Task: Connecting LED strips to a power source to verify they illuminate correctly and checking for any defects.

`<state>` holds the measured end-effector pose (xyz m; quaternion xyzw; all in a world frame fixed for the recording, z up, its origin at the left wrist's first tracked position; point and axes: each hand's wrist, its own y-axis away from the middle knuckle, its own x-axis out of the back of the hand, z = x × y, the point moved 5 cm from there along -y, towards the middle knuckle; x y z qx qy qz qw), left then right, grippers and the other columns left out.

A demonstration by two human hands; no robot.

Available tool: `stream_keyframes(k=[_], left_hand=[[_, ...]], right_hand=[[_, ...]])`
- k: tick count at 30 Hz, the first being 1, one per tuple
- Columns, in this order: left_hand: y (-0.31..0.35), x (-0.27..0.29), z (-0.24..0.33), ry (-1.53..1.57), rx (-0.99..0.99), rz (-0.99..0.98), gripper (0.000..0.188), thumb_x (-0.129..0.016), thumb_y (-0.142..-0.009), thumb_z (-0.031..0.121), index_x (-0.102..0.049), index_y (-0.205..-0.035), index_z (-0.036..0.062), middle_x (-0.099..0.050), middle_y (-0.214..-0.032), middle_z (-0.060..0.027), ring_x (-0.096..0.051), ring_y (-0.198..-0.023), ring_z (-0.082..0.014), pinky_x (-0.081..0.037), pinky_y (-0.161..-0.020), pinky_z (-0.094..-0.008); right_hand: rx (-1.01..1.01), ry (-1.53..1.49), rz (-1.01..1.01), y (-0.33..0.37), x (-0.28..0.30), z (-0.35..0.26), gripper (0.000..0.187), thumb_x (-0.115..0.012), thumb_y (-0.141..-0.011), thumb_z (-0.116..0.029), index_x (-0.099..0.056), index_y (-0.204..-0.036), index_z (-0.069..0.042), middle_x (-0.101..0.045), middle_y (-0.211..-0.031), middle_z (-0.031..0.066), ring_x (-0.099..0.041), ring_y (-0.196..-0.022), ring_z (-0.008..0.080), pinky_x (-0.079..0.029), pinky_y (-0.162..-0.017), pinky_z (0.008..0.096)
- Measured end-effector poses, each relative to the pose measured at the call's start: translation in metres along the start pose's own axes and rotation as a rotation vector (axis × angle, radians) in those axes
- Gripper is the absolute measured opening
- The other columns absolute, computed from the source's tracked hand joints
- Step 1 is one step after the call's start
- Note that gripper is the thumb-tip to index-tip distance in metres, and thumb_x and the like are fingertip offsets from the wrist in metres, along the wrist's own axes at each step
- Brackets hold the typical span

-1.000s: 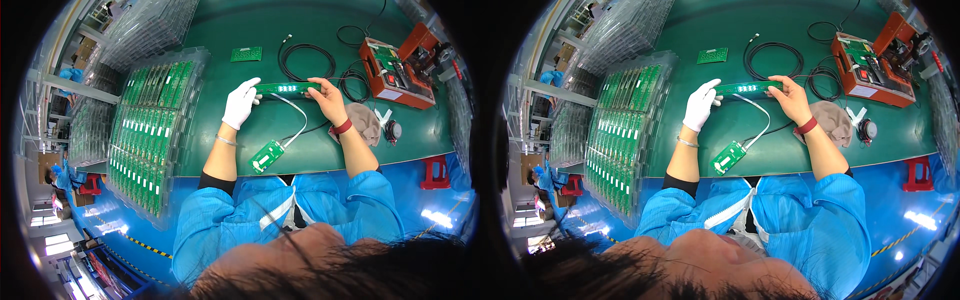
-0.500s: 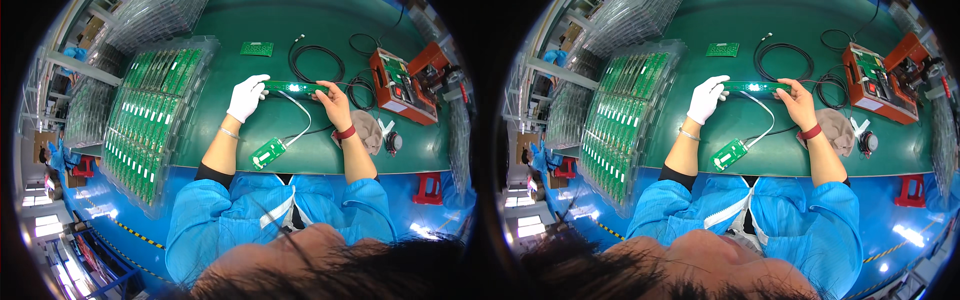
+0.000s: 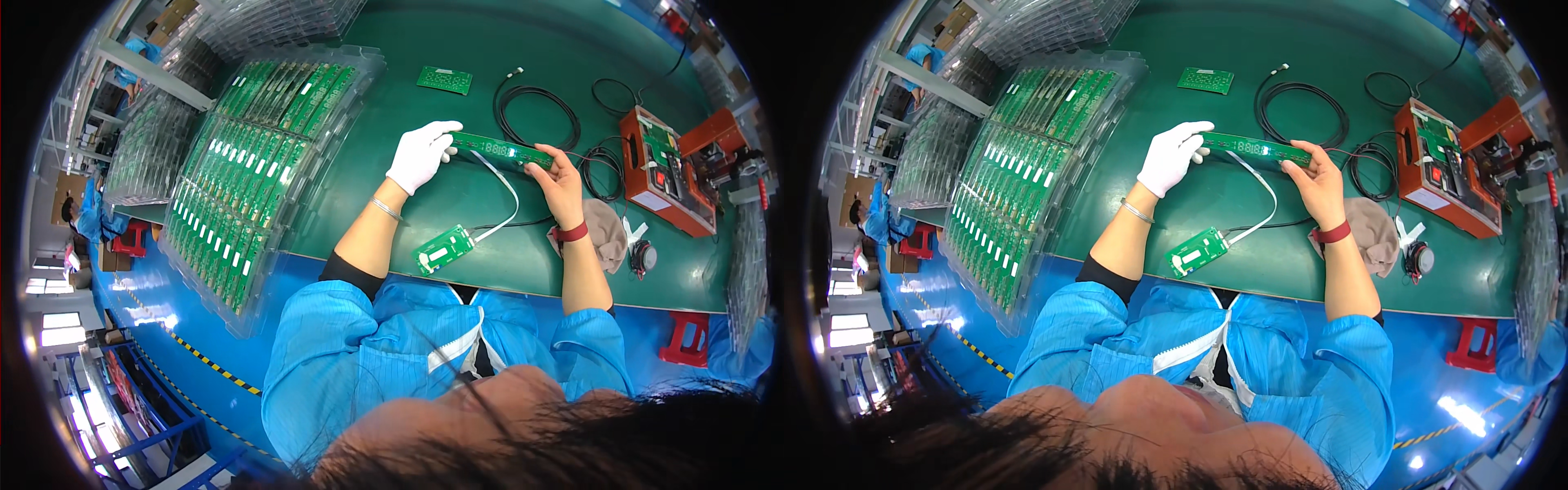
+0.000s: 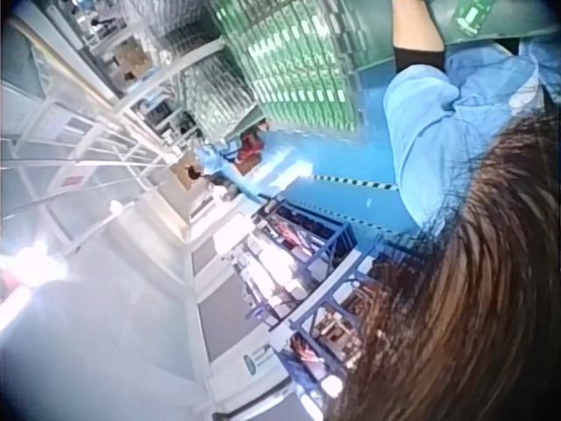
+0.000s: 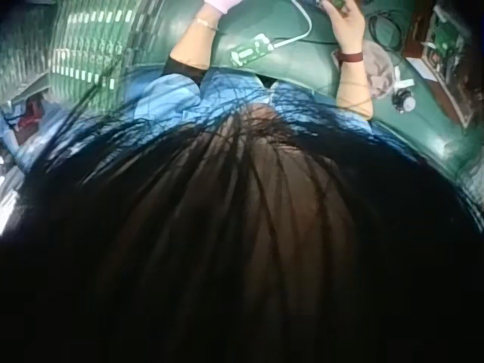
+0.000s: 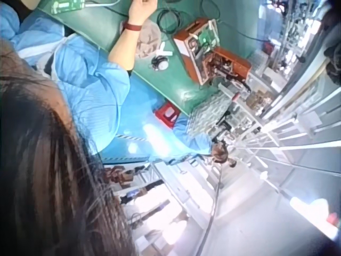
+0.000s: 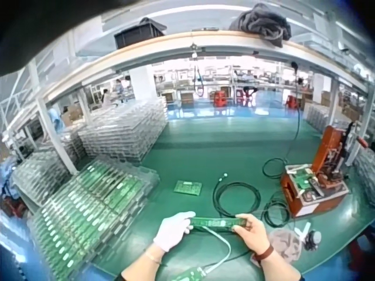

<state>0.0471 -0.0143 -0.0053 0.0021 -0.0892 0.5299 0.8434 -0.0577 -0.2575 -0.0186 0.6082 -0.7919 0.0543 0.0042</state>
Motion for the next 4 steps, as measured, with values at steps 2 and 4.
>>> stream_keyframes(k=[2,4], left_hand=[[0.0,0.0002,0.0012,-0.006,0.004,0.001,0.029,-0.05,-0.091,0.004,-0.066,-0.115,0.0026,-0.067,-0.084,-0.0081,-0.065,-0.071,-0.0142,-0.051,-0.067,-0.0235],[0.0001,0.0006,0.0024,-0.017,0.014,-0.004,0.03,-0.05,-0.091,0.004,-0.066,-0.116,0.0029,-0.067,-0.085,-0.008,-0.065,-0.072,-0.0143,-0.051,-0.068,-0.0236]], right_hand=[[0.006,0.003,-0.005,0.0007,-0.0003,-0.0014,0.035,-0.06,-0.092,-0.001,-0.055,-0.127,-0.002,-0.068,-0.104,0.013,-0.068,-0.091,0.0164,-0.053,-0.084,0.0228],[0.016,0.009,-0.009,0.0004,-0.0008,-0.0024,0.036,-0.061,-0.092,-0.002,-0.055,-0.127,-0.003,-0.068,-0.104,0.013,-0.068,-0.092,0.0168,-0.053,-0.084,0.0229]])
